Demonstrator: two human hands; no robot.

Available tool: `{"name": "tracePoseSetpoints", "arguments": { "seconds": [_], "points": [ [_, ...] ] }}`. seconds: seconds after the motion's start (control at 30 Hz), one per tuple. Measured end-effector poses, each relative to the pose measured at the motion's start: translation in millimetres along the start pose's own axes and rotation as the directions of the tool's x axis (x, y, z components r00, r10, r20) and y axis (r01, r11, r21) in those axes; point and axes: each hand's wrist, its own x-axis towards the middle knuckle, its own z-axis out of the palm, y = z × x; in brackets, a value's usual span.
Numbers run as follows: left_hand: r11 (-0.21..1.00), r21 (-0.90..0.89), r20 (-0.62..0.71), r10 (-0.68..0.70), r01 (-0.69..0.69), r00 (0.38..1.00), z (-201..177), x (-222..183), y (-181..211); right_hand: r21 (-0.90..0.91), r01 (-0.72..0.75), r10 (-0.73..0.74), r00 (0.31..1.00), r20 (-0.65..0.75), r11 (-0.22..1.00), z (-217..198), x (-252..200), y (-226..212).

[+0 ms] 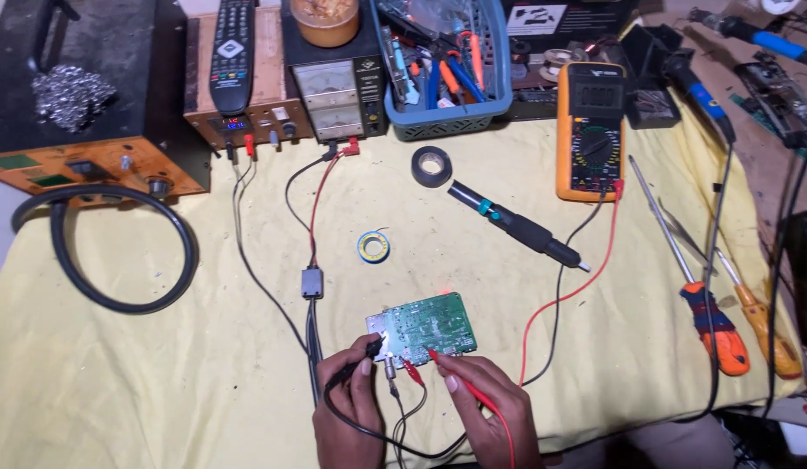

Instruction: Testing a circuit board using a multimeter and adjusting a power supply unit.

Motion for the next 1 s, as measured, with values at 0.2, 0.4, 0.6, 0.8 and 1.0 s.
{"name": "tracePoseSetpoints", "arguments": {
  "seconds": [0.2,0.4,0.6,0.8,1.0],
  "points": [
    [0.999,-0.033,0.043,-0.02,0.021,0.999,-2.9,2.1,-0.1,-0.03,0.027,-0.027,1.0,-0.005,0.999,2.9,0.5,0.8],
    [0.998,-0.024,0.072,-0.061,0.062,0.996,-4.3,2.9,1.0,-0.035,-0.036,0.035,0.999,-0.034,0.999,4.6,-0.4,-2.5],
    [0.999,-0.04,0.086,-0.022,0.026,0.996,-4.2,2.5,-0.7,-0.055,-0.071,0.07,0.997,-0.013,0.996,3.5,0.0,-2.5],
    [1.0,-0.01,0.087,-0.007,0.008,0.996,-6.0,2.7,3.1,-0.04,-0.02,0.018,0.999,-0.034,0.999,6.2,0.8,1.4],
    [0.998,0.033,0.023,-0.053,0.052,0.998,0.2,-0.1,8.3,-0.049,0.067,-0.068,0.997,-0.022,0.997,1.8,2.1,2.3]
  ]
}}
